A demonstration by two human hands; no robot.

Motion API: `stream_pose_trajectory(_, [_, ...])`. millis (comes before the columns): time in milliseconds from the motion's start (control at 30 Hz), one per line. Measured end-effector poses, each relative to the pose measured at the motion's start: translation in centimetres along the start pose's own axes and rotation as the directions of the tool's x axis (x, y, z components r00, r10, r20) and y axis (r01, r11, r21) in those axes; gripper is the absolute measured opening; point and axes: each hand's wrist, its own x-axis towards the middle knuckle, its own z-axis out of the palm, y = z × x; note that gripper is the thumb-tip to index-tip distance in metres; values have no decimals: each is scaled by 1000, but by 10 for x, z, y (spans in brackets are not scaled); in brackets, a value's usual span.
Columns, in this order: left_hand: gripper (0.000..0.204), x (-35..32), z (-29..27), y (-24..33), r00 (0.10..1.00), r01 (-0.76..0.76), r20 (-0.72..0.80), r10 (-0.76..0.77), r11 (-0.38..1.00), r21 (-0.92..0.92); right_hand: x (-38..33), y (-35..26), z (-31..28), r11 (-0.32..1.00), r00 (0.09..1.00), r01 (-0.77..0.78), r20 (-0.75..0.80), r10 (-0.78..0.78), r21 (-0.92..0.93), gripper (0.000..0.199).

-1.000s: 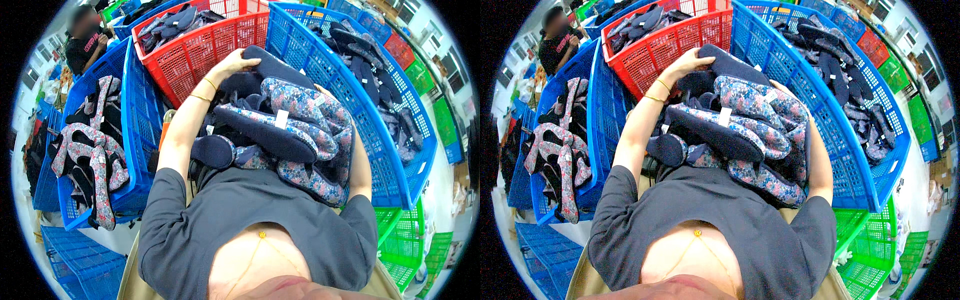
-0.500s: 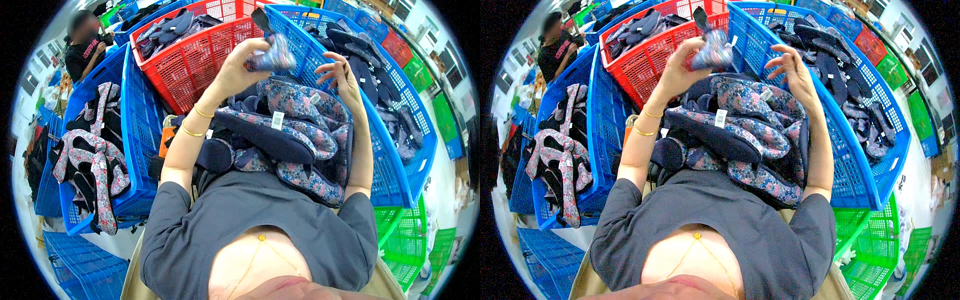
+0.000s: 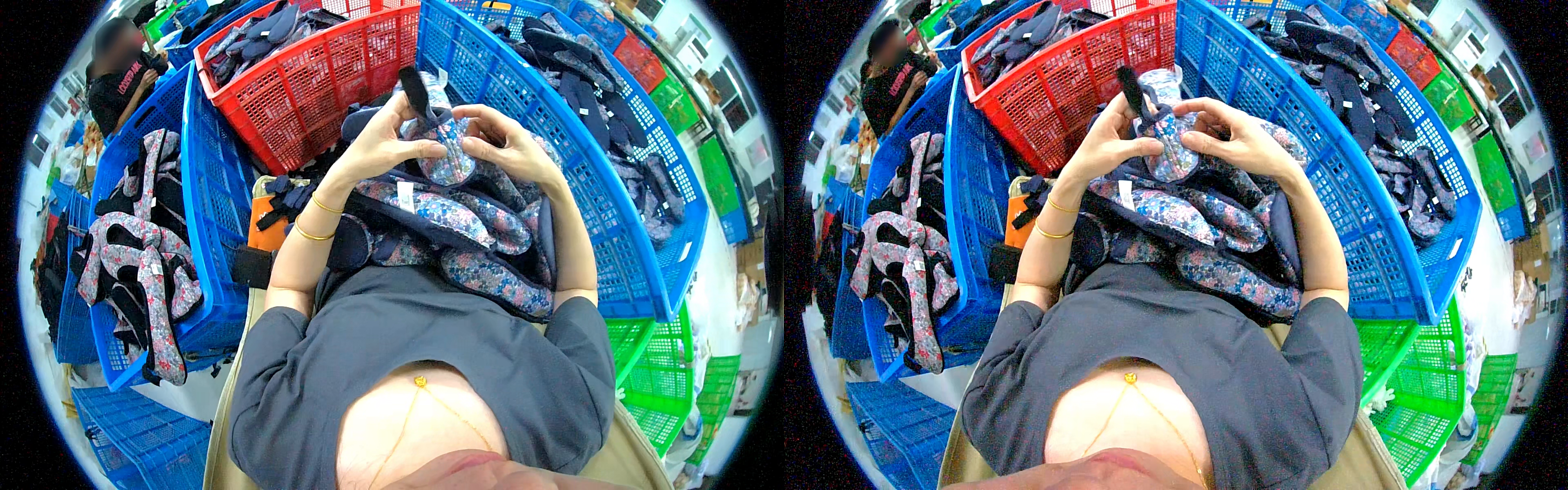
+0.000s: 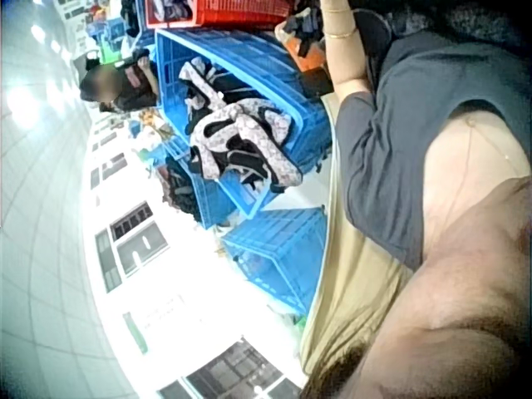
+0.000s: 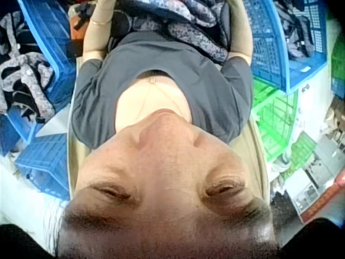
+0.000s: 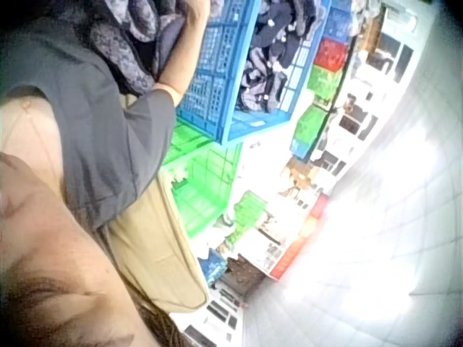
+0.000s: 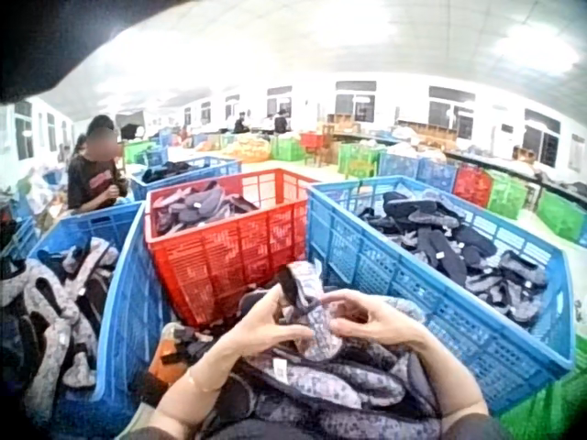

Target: The person picks up floral-patterned slippers from a blue plastic crate and inspects them by hand. They turn the slippers over to check the soles and examine the fabric and straps, then place them back into the crate. The process is repeated for several slippers in a repetitive sequence.

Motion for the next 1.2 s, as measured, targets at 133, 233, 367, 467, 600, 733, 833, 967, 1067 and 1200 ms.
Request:
stream_pose_trajectory(133, [44,-10,-4,1,995,102,-19,-100,991,92,-1,8,-1,972,985,-18,-170,-22,-232,43])
stream_pose_trajectory(233, [38,-11,-2,10,979,198,-57,-198,980,-13,2,6,-4,934,964,98,-200,-175,-342,38])
stream_pose_trajectory(367, [31,-15,1,13,981,176,-60,-184,976,-128,-1,-16,12,942,978,111,-136,-161,-315,38])
stream_pose_trajectory(467, [29,-14,-1,9,978,206,-8,-209,969,-137,-1,-12,18,885,963,186,-100,-251,-426,39])
stream_pose_trajectory(600, [31,-12,-1,0,987,157,32,-154,977,-141,2,-19,25,862,928,233,-163,-336,-449,34])
stream_pose_trajectory(733, [30,-9,-2,-1,985,146,106,-133,981,-126,3,-25,27,905,946,188,-177,-271,-381,29])
stream_pose_trajectory(833, [30,-7,-3,-4,978,159,157,-140,980,-116,6,-18,27,849,915,271,-153,-374,-453,29])
stream_pose_trajectory(967, [31,-10,-3,-15,983,131,141,-117,987,-90,6,-24,27,843,914,273,-148,-377,-464,26])
stream_pose_trajectory(1067, [31,-9,0,-13,983,125,147,-114,990,-66,4,-20,26,859,922,240,-172,-348,-452,21])
stream_pose_trajectory(1200, [35,-5,-1,0,974,133,188,-126,991,-24,2,-7,19,960,908,187,-338,-249,-207,19])
